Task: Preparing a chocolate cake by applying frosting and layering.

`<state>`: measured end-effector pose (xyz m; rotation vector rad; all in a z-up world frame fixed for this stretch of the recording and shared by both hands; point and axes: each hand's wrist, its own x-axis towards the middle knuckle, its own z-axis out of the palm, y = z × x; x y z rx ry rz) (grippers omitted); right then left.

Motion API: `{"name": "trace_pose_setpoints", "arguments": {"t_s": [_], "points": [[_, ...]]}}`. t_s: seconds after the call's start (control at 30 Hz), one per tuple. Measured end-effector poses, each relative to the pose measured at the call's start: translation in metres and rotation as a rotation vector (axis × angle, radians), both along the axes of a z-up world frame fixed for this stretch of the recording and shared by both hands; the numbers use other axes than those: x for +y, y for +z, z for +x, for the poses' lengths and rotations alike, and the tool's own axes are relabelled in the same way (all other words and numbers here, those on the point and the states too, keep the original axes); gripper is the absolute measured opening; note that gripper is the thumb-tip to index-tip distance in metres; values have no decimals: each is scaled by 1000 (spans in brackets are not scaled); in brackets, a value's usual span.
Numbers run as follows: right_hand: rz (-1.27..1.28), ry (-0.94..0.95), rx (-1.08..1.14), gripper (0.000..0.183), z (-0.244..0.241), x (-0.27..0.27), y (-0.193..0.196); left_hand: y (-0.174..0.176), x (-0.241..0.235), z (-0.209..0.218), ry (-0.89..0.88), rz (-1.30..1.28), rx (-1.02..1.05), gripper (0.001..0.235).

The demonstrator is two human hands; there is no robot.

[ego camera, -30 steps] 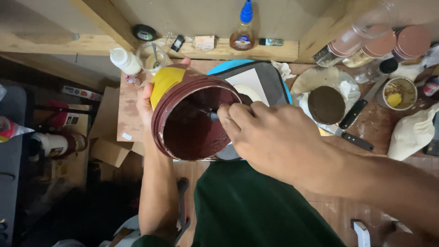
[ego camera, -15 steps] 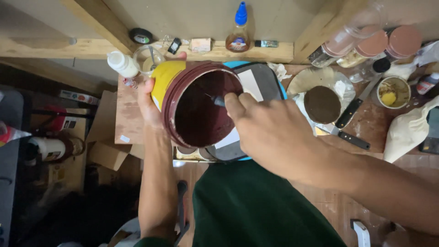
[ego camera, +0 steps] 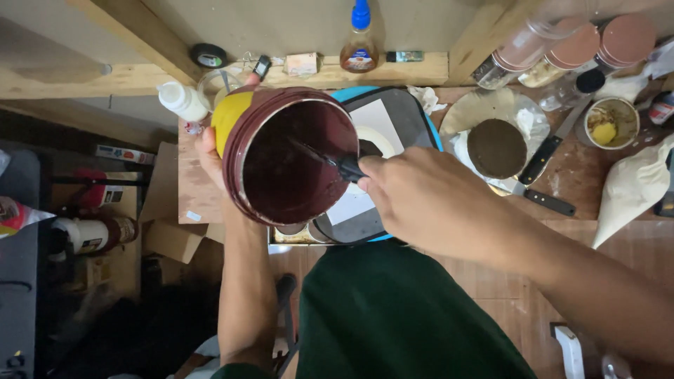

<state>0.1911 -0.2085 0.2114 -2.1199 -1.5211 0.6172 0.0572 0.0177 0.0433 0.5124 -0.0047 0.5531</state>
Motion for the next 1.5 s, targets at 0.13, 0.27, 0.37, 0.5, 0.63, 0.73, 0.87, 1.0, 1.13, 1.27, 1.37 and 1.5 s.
{"name": "trace_pose_setpoints", "arguments": {"t_s": [0.13,0.27,0.37,0.5,0.63,0.73,0.87,1.0,1.13,1.27,1.37,1.5], "points": [[-345,-21,-109,24,-10,-16,26,-1,1,7,47,-78,-118,86],[-88,-103,-156,31,-12,-13,10,0,-2,8,109,-44,-60,91],[107,-4,-174,22,-13,4,-3,-3,-8,7,-4,37,-126,87],[-41,-22,-56,29,-10,12,1,-2,-8,2,33,-18,-89,87],[-87,-22,151,28,-3,10,1,-3,-6,3,34,-42,-37,90],[-79,39,128,31,-3,4,2,1,-3,-1,31,-62,-26,88],[-277,72,-78,28,-8,-16,12,5,-2,-4,19,-88,-12,86],[-36,88,-462,48,-10,-12,7,12,-1,-9,3,-118,10,83],[198,110,-606,38,-15,17,2,17,1,-5,-36,-150,27,80],[114,294,-770,34,-17,19,0,8,21,-7,-50,-168,35,79],[250,351,-761,33,-20,18,-2,0,36,-11,-137,53,121,77],[199,436,-813,28,-11,4,-4,12,29,-11,31,151,190,80]]}}
